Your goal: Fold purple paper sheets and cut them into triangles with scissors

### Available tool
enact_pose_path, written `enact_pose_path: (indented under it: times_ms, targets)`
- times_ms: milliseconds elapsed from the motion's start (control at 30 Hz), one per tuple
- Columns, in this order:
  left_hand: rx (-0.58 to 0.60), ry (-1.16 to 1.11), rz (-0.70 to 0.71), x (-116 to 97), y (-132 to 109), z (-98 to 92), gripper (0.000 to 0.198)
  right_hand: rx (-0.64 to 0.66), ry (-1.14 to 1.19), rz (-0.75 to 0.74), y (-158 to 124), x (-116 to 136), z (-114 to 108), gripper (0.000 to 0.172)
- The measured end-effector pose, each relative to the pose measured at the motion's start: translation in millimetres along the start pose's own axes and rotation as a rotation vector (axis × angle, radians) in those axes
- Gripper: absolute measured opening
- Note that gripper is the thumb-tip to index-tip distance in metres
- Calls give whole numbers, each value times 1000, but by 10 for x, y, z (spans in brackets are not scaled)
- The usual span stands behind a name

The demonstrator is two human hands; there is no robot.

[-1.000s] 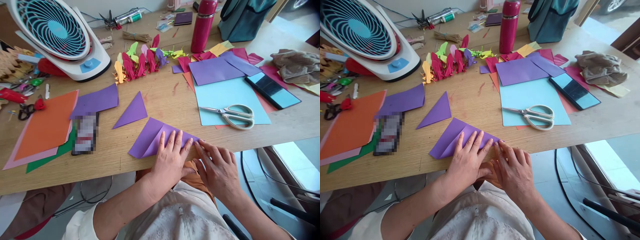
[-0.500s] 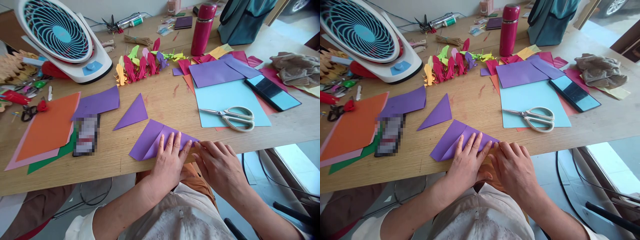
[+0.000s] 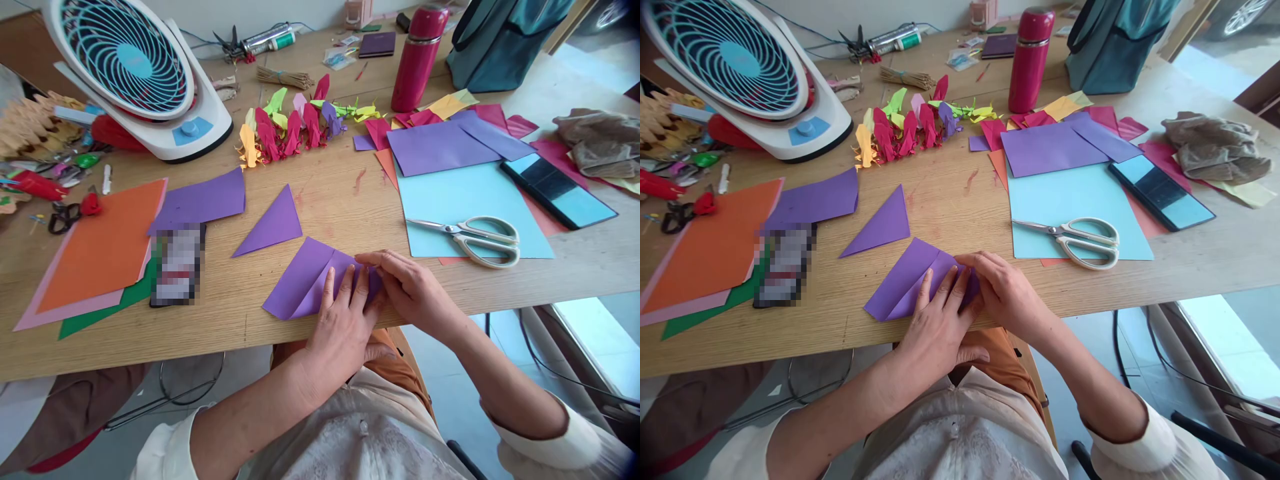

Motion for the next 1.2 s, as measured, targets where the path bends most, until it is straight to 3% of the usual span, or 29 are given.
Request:
enact_pose_path:
  times_ms: [200,633,833,1200]
  targets:
    - [-41,-11,5,0,-8,-18,93,86,-81,-72,68,3,77,41]
    - [-2,23,-42,-92,-125,-13,92,88,-115,-153,63,6,96,46]
    - [-2,36,-82,-66,-224,-16,102,76,-133,-164,50,4,96,48]
    - [-59,32,-125,0,-409,-8,99,81,-152,-184,35,-1,110,53]
Point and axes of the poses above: each hand's wrist, its own y-axis towards the middle knuckle, its own z-axis out of the palm, x = y × z, the point moved 5 cm from there along y, towards the middle knuckle, and after that the axes turned 3 degrees about -x, right-handed, at the moved point
